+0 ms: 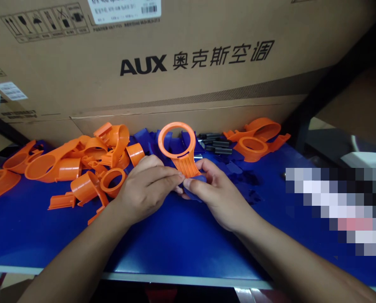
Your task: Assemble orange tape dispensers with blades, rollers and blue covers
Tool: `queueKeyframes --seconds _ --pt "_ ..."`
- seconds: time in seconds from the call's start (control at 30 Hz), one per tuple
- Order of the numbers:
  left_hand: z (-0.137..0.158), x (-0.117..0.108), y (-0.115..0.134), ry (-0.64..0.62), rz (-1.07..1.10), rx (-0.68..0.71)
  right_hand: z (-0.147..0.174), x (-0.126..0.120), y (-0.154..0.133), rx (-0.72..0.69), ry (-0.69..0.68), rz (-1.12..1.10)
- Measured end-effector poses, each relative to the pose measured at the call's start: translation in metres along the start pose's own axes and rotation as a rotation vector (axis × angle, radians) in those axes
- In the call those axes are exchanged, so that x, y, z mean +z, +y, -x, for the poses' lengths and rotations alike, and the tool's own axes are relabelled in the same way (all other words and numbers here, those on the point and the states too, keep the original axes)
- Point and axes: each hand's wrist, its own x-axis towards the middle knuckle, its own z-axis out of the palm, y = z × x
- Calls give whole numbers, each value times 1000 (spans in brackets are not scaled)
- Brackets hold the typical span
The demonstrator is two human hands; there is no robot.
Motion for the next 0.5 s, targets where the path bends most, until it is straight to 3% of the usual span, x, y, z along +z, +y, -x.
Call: queueKeyframes --seconds 0.27,0.5 --pt "-4 -6 0 -19 -3 36 3 -3 -2 8 -66 2" --pt "-6 -13 -1 -137 -3 -12 2 -3 -1 36 -170 -138"
